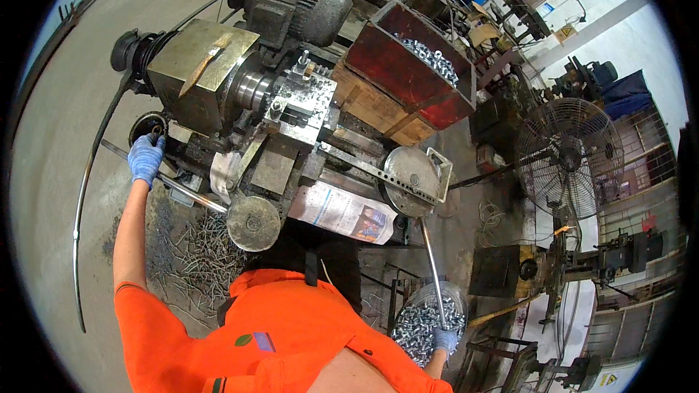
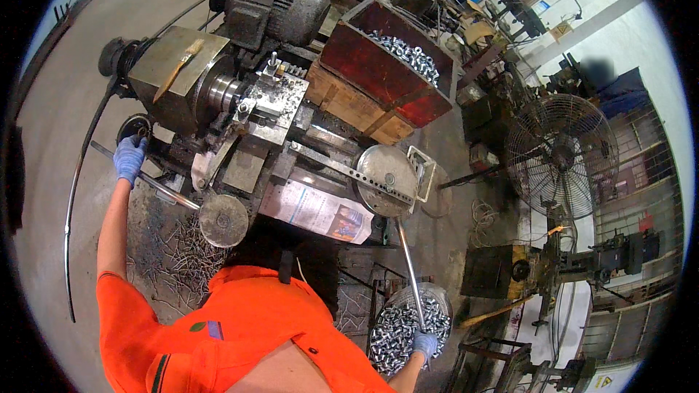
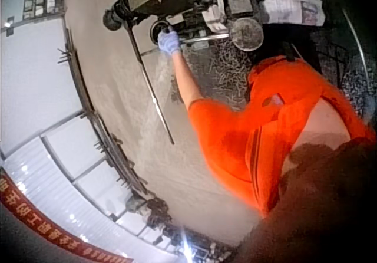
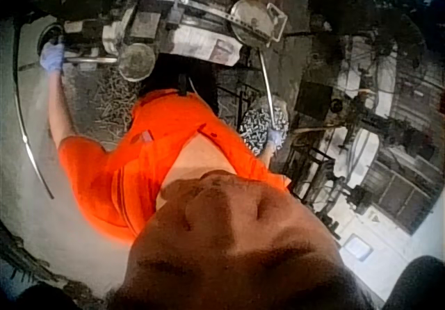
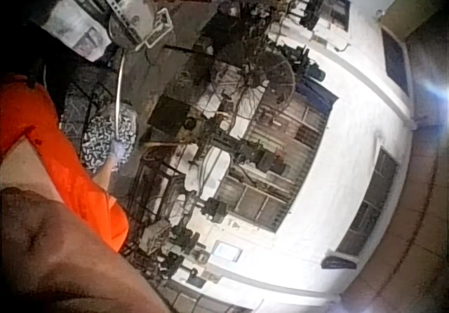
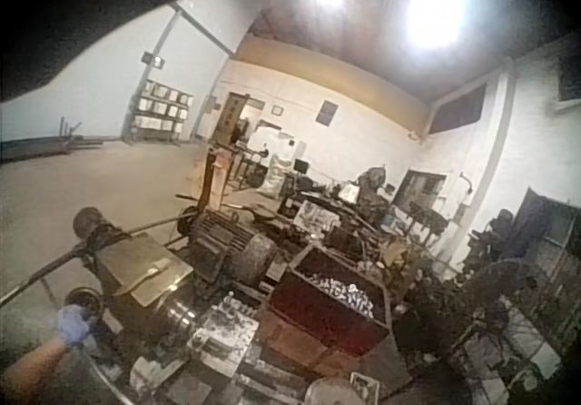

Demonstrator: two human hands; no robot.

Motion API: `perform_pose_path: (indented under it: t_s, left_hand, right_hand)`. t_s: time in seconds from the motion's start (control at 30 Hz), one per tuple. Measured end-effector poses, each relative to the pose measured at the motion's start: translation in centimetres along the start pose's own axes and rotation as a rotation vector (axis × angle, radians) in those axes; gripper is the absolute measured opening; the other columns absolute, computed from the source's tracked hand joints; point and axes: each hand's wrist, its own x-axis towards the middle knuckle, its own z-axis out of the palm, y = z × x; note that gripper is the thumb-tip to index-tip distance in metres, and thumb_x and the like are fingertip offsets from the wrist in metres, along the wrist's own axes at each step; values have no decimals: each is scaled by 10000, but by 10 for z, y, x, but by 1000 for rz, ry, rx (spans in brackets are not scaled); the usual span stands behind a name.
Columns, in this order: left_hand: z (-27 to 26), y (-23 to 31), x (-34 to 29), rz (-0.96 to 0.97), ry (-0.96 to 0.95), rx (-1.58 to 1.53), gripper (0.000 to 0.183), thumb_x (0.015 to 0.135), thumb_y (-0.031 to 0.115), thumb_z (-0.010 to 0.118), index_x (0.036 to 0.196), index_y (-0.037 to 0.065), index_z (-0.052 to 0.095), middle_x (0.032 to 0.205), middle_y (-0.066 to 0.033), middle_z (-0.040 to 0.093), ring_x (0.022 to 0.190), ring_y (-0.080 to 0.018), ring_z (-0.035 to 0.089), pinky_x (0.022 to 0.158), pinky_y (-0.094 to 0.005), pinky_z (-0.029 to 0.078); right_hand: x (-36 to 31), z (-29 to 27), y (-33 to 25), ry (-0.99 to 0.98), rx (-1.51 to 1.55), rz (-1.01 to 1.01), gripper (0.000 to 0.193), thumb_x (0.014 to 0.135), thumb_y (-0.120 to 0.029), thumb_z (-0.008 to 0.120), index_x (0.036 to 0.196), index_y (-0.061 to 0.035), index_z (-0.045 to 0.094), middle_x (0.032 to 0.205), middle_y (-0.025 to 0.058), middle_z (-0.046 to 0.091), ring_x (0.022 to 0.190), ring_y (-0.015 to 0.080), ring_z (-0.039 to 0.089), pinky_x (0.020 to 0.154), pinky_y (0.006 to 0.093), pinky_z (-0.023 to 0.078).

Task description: The person operates a lathe machine by picking small metal cylinders from a bin, inserting them into the chuck, and manipulating a lever to machine the part. They then remove the finished piece and place it into a collection bin before repeating the process.

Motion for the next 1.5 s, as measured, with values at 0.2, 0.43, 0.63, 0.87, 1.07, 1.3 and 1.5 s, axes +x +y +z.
perform_pose_path:
  t_s: [0.2, 0.43, 0.63, 0.87, 1.07, 1.3, 1.5]
  left_hand:
    - [3, -1, 1, 15, -1, -4, 314, 810, 373, 596, 948, 102, 674, 917, -150, 645, 865, -323, 610, 757, -418, 476]
    - [1, 0, 0, 11, -1, -5, 319, 812, 377, 592, 943, 100, 678, 909, -152, 646, 863, -326, 610, 761, -416, 477]
    - [7, -4, 1, 0, 0, 21, 324, 822, 384, 579, 981, 117, 673, 937, -144, 649, 881, -316, 615, 763, -408, 482]
    - [6, -5, 2, 1, -13, 35, 317, 814, 387, 596, 955, 115, 680, 936, -135, 654, 870, -312, 619, 766, -404, 483]
    - [-4, 6, -3, -11, 0, 0, 326, 818, 387, 588, 973, 115, 679, 906, -139, 658, 862, -311, 624, 761, -405, 484]
    - [10, 4, -4, -3, 38, -116, 329, 834, 390, 562, 951, 105, 679, 867, -142, 658, 809, -322, 628, 705, -409, 489]
    - [13, 13, -15, 8, 50, -111, 325, 827, 403, 560, 912, 113, 681, 834, -141, 655, 788, -328, 621, 682, -413, 482]
  right_hand:
    - [7, 9, 10, -18, 5, 5, 486, 592, -344, 721, 904, 23, 662, 948, 260, 628, 924, 365, 616, 806, 408, 487]
    - [-17, -12, -9, -2, -10, 12, 504, 598, -369, 723, 894, 33, 659, 941, 259, 628, 927, 369, 613, 808, 413, 484]
    - [-16, -12, -9, -15, -4, -14, 521, 599, -384, 719, 896, 39, 657, 956, 260, 626, 926, 380, 609, 823, 408, 478]
    - [-47, -30, -73, 118, 145, -269, 532, 618, -476, 704, 945, -57, 668, 857, 161, 669, 826, 348, 629, 769, 411, 477]
    - [-24, -32, -144, 344, -120, -473, 509, 682, -493, 652, 1044, -136, 642, 1069, 151, 605, 1096, 330, 505, 928, 462, 366]
    - [89, -73, -214, 468, -185, -422, 484, 716, -449, 626, 1103, -159, 605, 1194, 142, 539, 1092, 368, 480, 950, 506, 342]
    - [105, -118, -345, 199, -68, -483, 681, 686, -496, 651, 1157, -18, 538, 1100, 242, 585, 1012, 357, 580, 842, 446, 462]
